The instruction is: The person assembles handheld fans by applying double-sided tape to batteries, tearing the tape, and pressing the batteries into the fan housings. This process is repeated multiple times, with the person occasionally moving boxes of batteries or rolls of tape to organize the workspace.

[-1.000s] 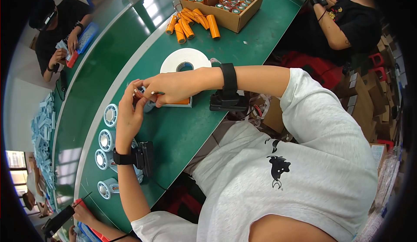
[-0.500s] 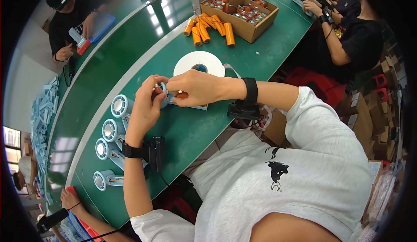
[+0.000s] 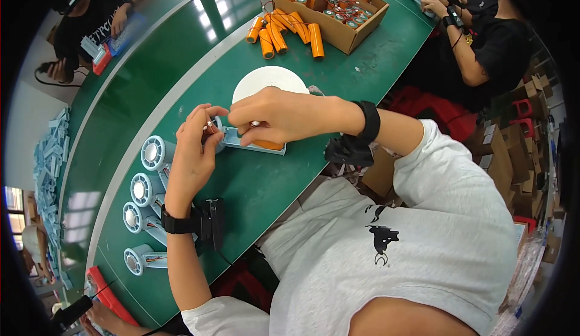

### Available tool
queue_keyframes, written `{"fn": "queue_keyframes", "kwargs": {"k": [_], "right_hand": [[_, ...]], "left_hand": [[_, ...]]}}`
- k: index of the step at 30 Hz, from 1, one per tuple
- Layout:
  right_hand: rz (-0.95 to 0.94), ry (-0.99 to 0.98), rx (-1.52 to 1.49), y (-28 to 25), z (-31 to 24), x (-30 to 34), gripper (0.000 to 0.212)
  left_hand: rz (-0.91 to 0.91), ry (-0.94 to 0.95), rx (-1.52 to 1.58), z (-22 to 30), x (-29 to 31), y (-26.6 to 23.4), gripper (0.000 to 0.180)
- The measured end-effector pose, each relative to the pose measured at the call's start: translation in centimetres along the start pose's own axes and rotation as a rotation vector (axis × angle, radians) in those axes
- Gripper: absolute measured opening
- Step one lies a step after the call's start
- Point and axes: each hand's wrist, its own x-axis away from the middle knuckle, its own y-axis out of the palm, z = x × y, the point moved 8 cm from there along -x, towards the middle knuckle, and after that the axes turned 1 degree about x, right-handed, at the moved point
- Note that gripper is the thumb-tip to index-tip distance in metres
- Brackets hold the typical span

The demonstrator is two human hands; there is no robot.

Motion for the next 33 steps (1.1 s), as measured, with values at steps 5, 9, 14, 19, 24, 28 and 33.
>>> {"fn": "queue_keyframes", "kwargs": {"k": [5,9,14,19,24,28,33], "right_hand": [[-0.071,0.043,-0.070,1.6,1.6,-1.4,0.014],[-0.294,0.250,-0.038,2.6,3.5,-1.2,0.018],[-0.478,0.402,-0.047,4.4,5.7,-1.6,0.026],[-0.399,0.340,-0.176,3.8,6.0,0.9,0.044],[-0.156,0.297,-0.314,2.6,5.6,1.4,0.061],[-0.247,0.336,-0.494,1.6,6.1,1.3,0.053],[0.411,0.123,-0.525,-9.4,8.3,3.8,0.038]], "left_hand": [[0.025,-0.069,0.022,-1.0,0.2,0.2,0.026],[0.005,-0.041,0.010,-0.7,-0.1,0.6,0.030],[-0.003,-0.118,0.133,-1.1,0.0,0.5,0.034],[-0.126,-0.125,0.147,-0.7,-0.5,0.5,0.041],[-0.209,0.087,-0.409,1.2,-1.5,0.3,0.052],[-0.368,-0.079,-0.482,2.4,-3.6,-1.1,0.056],[-0.115,0.106,-0.552,4.0,-7.5,-9.8,0.056]]}}
